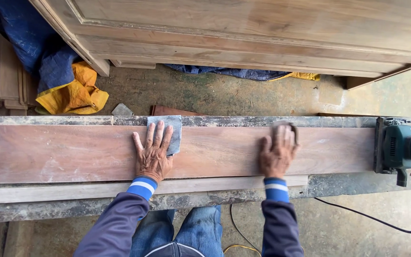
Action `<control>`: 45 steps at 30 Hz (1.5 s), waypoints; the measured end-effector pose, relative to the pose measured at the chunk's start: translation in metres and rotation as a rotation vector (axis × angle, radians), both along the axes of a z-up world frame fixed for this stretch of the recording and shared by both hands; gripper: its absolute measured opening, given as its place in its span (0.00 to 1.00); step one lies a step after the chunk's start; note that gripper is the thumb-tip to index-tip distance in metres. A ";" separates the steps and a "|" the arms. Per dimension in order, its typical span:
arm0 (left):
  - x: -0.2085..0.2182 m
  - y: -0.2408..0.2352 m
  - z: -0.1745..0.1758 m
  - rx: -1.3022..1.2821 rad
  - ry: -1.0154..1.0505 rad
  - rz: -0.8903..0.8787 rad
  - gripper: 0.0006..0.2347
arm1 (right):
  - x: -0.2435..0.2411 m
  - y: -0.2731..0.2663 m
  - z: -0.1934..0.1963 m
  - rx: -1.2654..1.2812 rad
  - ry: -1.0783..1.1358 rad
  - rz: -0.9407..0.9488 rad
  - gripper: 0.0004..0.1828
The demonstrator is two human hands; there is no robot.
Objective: Sanding a long wooden plank using an electric orbital sander and manual sandpaper.
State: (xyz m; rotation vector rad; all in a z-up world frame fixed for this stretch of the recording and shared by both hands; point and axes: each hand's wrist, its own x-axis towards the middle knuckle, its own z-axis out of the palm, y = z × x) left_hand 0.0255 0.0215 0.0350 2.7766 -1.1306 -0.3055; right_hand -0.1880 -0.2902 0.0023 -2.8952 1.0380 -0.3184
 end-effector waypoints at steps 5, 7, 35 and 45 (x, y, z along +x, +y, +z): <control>-0.003 0.002 -0.007 -0.019 -0.015 -0.004 0.42 | 0.024 0.042 -0.032 -0.050 -0.064 -0.112 0.38; -0.003 0.003 -0.009 -0.046 -0.044 -0.001 0.42 | 0.040 0.083 -0.025 -0.109 -0.157 0.043 0.43; -0.003 0.001 -0.011 -0.020 -0.056 0.019 0.40 | -0.004 0.024 -0.021 0.070 -0.081 0.003 0.41; -0.068 -0.077 -0.028 -0.318 0.015 -0.208 0.38 | -0.098 -0.093 -0.009 0.043 -0.024 -0.060 0.34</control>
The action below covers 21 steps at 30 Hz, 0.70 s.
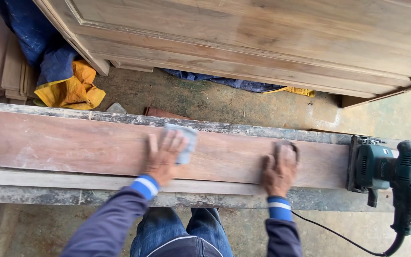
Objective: Sanding a long wooden plank using an electric orbital sander and manual sandpaper.
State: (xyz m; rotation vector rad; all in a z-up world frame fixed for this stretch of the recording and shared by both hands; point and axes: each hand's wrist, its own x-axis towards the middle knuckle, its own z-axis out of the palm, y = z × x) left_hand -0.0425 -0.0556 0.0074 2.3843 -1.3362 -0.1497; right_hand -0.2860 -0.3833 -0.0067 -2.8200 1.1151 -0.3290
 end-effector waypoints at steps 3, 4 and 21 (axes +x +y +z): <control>-0.061 -0.109 -0.005 0.218 -0.097 -0.166 0.35 | -0.047 -0.056 -0.002 0.030 0.061 -0.154 0.35; -0.082 -0.149 -0.006 0.221 -0.089 -0.166 0.35 | -0.054 -0.060 -0.003 0.032 0.069 -0.153 0.35; -0.042 -0.011 -0.024 0.367 -0.196 0.489 0.40 | -0.067 -0.069 0.002 0.171 -0.027 -0.136 0.36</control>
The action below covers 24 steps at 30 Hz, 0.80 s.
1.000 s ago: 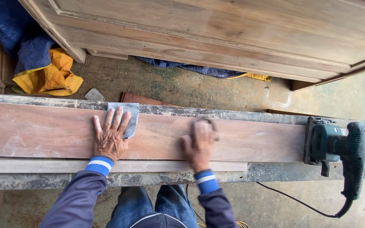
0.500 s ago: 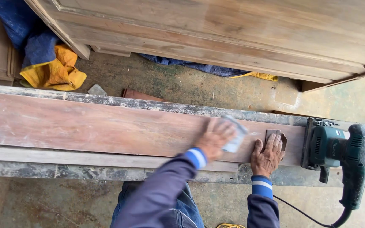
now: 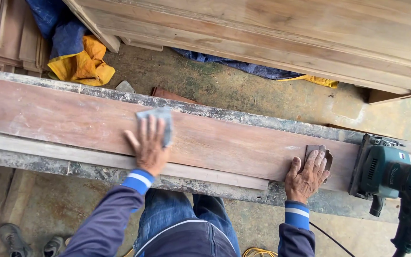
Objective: Sanding a long wooden plank using an electric orbital sander and manual sandpaper.
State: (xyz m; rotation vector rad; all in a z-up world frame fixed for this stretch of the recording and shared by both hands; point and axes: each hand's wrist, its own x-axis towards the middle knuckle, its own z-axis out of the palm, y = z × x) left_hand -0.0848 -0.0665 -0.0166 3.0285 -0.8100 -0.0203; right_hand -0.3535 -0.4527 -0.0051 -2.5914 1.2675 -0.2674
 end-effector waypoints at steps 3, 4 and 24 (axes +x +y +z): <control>-0.076 -0.076 0.022 -0.275 0.180 -0.310 0.37 | -0.001 -0.002 -0.004 -0.006 0.003 0.007 0.37; -0.099 -0.106 0.025 -0.279 0.183 -0.306 0.37 | -0.003 -0.003 -0.003 -0.009 0.007 0.010 0.37; 0.017 0.040 0.006 -0.125 0.042 0.113 0.34 | 0.028 0.162 0.031 0.152 -0.055 0.713 0.40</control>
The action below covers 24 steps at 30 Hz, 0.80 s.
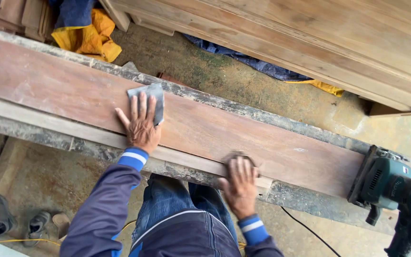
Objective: Sanding a long wooden plank using an electric orbital sander and manual sandpaper.
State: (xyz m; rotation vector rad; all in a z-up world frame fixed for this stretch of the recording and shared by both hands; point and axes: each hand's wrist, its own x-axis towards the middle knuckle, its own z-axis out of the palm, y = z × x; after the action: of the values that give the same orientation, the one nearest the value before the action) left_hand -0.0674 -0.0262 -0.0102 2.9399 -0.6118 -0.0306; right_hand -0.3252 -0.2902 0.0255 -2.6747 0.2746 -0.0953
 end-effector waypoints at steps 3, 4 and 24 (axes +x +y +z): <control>0.009 0.002 0.015 0.015 0.001 0.010 0.35 | 0.017 0.012 0.003 0.001 0.016 0.117 0.36; 0.014 0.008 0.018 0.017 -0.001 0.015 0.35 | 0.014 0.001 0.008 0.003 0.013 0.122 0.36; 0.031 0.026 0.038 -0.033 0.041 -0.119 0.38 | -0.016 -0.068 0.011 -0.201 0.144 0.280 0.37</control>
State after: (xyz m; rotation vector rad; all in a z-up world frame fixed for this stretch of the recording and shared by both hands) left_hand -0.0366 -0.0005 0.0278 2.8605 -0.7720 -0.0928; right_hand -0.3414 -0.3581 0.0366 -2.8940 -0.0718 0.1660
